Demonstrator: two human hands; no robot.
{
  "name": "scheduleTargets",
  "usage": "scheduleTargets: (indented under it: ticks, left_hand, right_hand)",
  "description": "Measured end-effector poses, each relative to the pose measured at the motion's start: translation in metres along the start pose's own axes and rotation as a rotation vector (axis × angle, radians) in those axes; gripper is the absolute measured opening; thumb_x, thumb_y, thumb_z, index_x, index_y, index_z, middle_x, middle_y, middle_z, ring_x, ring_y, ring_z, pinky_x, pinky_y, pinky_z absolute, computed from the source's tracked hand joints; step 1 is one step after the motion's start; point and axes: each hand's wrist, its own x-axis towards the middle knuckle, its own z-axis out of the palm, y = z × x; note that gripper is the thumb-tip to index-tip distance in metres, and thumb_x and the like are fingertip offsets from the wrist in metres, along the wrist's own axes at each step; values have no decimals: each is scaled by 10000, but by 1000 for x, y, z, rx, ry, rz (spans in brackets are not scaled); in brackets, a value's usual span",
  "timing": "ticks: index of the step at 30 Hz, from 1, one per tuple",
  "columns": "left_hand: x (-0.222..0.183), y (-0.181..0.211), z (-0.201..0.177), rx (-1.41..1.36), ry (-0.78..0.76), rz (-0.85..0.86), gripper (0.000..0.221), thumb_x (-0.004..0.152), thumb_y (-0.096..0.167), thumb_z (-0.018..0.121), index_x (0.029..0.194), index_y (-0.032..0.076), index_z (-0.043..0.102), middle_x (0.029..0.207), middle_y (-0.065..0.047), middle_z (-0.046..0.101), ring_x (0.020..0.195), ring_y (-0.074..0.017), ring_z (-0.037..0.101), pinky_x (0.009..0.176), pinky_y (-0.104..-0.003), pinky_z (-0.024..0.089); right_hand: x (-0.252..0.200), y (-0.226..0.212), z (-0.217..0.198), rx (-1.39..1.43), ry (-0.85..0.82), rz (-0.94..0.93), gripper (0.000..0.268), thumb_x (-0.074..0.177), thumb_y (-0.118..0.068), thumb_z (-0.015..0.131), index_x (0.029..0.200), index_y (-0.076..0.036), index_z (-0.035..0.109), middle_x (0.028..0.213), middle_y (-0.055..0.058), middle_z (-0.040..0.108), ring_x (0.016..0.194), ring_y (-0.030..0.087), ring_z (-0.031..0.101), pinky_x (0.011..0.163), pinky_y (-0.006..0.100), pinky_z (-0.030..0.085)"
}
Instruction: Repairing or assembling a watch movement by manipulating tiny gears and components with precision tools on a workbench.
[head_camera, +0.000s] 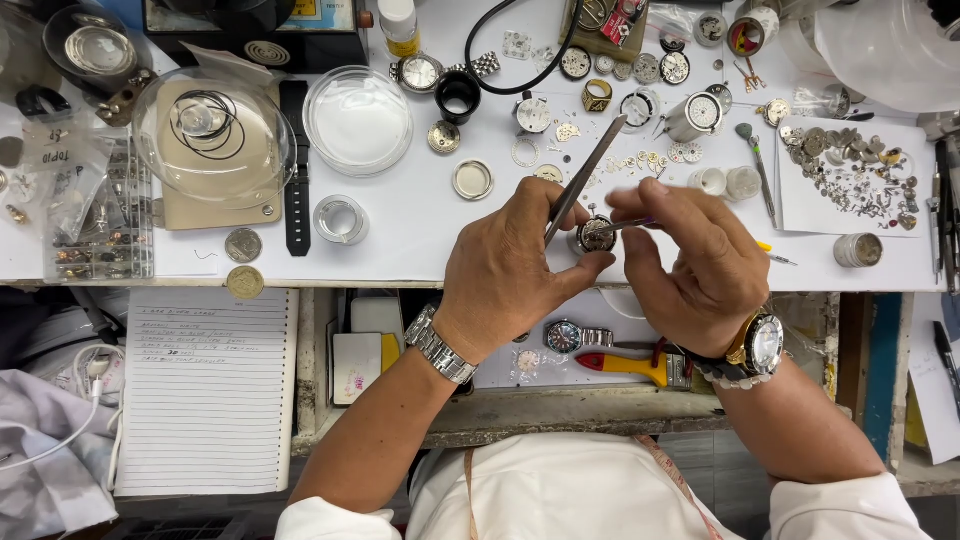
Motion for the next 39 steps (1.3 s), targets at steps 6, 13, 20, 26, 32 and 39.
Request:
scheduleTargets:
  ticks: [6,13,20,26,32,39]
  left_hand:
    - [-1,-2,1,5,8,23,502,840,312,862,1066,123,456,910,83,637,624,-147,648,504,-349,506]
    - [-1,-2,2,29,19,38,497,867,360,840,1067,116,456,904,81,640,638,-146,671,480,-335,500]
    - [-1,-4,2,23,-6,22,501,855,366,848,1055,126,456,892,86,635,596,-130,625,473,-335,490]
    - [-1,-4,2,13,-11,14,509,837,347,863,1066,127,465,911,88,640,610,-141,630,503,-355,501]
    - [-1,-4,2,26,-20,3,531,827,356,870,1071,128,457,903,58,645,684,-210,706,501,-379,503]
    - [0,-5,2,30,-16,17,515,841,348,859,1069,120,458,929,53,644,693,-208,697,517,-374,506]
  right_hand:
    - [2,3,1,44,18,-9,407,1006,122,759,1349,17,567,1100,250,652,913,329,690,820,414,626]
    - [-1,4,-1,11,10,-3,434,992,84,824,1346,-7,590,1044,211,667,925,307,694,835,417,599]
    - [1,1,0,-33,18,-44,342,991,130,795,1266,0,639,1002,204,653,821,303,666,728,404,552]
    - [-1,1,1,31,21,47,330,1048,120,696,1343,29,579,1021,242,727,917,317,726,842,416,604]
    - [1,-3,3,24,-2,54,441,1044,194,633,1435,26,516,1086,255,752,979,331,768,858,394,631]
    - [2,-2,0,69,-16,44,411,1042,168,688,1390,-6,557,1101,247,732,982,322,762,865,396,638]
